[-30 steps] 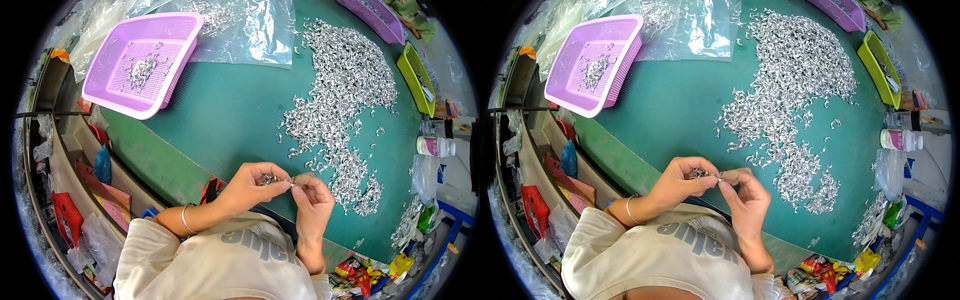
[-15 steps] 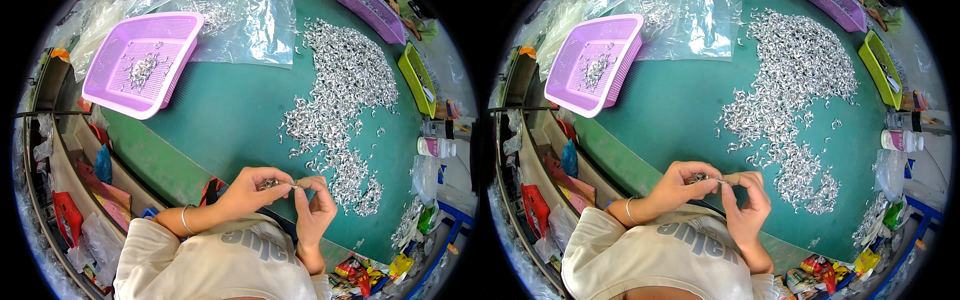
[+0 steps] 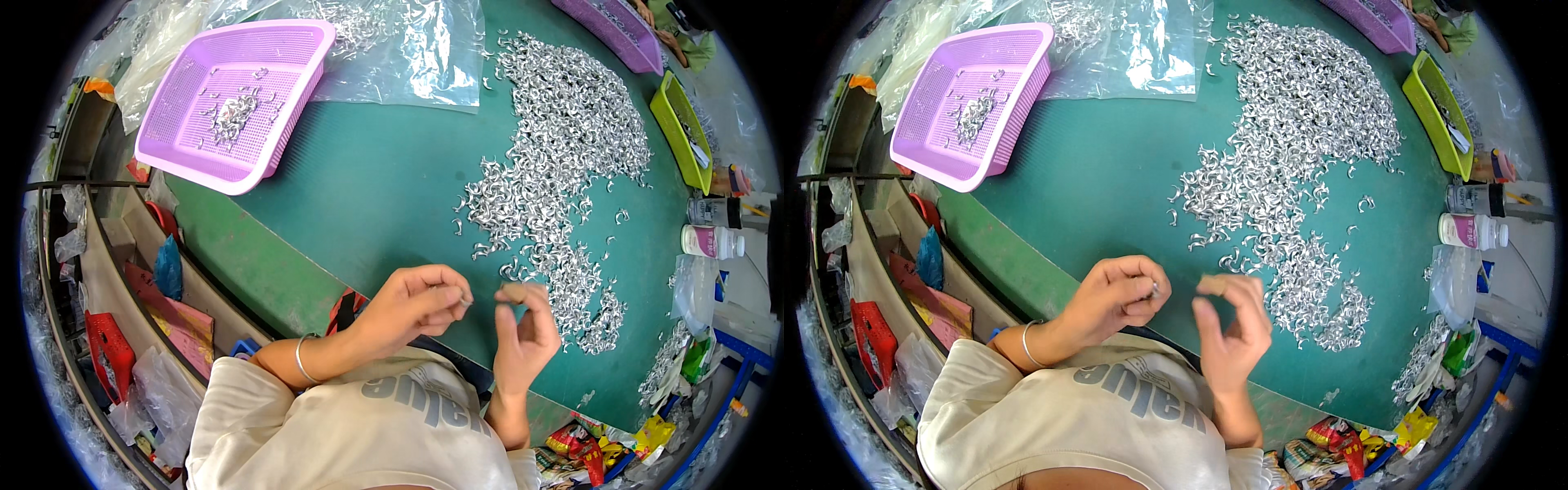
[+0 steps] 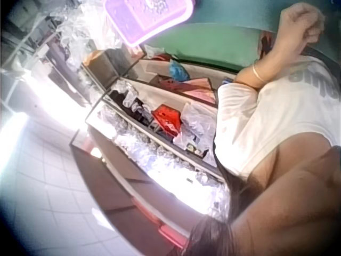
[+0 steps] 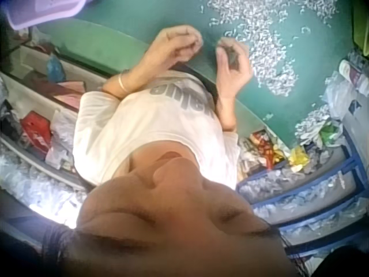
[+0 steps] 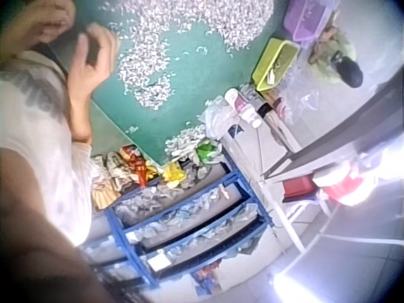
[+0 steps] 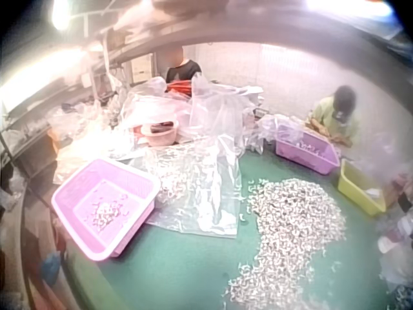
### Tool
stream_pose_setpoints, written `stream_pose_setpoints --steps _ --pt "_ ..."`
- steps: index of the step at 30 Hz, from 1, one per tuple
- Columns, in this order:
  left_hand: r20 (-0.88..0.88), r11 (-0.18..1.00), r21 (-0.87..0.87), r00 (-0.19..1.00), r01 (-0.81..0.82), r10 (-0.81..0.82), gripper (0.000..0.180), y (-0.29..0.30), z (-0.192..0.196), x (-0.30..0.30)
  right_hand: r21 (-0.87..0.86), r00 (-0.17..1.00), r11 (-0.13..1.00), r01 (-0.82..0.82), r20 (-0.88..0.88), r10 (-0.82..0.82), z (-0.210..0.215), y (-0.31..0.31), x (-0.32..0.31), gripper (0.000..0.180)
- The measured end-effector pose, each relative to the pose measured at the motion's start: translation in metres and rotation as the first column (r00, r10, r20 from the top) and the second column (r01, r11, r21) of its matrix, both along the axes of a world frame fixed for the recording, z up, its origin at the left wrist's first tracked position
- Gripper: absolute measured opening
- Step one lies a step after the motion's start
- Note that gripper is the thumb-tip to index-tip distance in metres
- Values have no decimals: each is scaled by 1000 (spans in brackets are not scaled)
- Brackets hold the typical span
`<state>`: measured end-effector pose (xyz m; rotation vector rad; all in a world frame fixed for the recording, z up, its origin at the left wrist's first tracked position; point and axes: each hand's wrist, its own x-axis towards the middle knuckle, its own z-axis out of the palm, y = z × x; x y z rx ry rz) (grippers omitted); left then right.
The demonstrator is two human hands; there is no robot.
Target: The person picks up and sorts small metal pieces from a pile on a green table by hand and places them into a pink plastic bin.
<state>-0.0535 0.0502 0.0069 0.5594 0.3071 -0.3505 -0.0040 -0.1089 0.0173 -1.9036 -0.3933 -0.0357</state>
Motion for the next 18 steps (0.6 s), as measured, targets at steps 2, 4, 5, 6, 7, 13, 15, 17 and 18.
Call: stream_pose_setpoints --steps 2,4,5,6,7,13,15,17,18 --pt "-20 986 -168 1000 -23 20 17 3 -7 2 -201 998 979 38 62 -26 -6 1 12 22" --pt "-18 992 -117 999 -36 34 18 2 -9 3 -466 987 884 25 154 53 -9 8 17 23" --pt "-18 995 -90 999 -42 41 19 2 -9 3 -585 977 811 28 188 102 -10 12 19 24" --pt "-18 995 -60 997 -76 75 20 1 -10 3 -654 966 755 48 224 132 -13 17 19 22" --pt "-15 994 -33 994 -107 107 20 -2 -10 3 -653 963 755 56 236 133 -18 17 21 21" --pt "-66 983 172 995 -57 69 23 -1 -12 4 -529 959 846 74 270 85 -28 5 22 13" --pt "-57 982 183 997 -38 50 23 -1 -11 5 -529 952 844 92 295 81 -26 4 22 15" --pt "-39 980 191 998 -51 59 23 -3 -13 6 -610 946 788 87 299 127 -18 12 23 17" --pt "-37 975 217 997 -57 67 22 -5 -13 5 -659 937 748 79 305 170 -20 14 23 18"
